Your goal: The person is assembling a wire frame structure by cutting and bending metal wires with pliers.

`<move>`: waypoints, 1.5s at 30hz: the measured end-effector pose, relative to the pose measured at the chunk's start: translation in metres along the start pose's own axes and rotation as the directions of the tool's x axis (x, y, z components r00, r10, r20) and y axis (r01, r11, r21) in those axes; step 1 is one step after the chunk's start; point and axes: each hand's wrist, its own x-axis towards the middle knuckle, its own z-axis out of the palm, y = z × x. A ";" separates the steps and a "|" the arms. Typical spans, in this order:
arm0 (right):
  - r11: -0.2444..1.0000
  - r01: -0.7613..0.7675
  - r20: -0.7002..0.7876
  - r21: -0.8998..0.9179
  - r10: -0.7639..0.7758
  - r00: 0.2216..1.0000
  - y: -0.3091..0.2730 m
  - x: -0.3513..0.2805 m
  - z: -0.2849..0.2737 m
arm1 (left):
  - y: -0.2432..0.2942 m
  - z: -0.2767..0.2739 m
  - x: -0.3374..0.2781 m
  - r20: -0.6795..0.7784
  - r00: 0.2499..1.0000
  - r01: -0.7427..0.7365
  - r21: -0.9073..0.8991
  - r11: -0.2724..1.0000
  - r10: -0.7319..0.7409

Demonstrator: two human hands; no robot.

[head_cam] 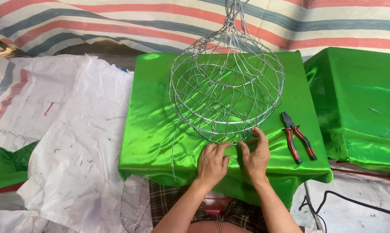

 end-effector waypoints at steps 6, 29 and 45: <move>0.992 0.117 -0.061 0.048 -0.114 0.992 0.008 0.008 0.000 | -0.002 0.001 -0.002 -0.021 1.000 -0.016 -0.005 1.000 0.016; 0.991 0.105 -0.108 0.079 -0.096 0.990 -0.019 0.041 -0.031 | 0.007 -0.020 0.008 -0.131 0.988 -0.059 0.169 0.984 0.081; 0.973 0.218 -0.132 0.077 -0.206 0.970 -0.036 0.086 -0.040 | -0.002 -0.008 0.007 -0.101 0.991 -0.065 0.198 0.978 0.086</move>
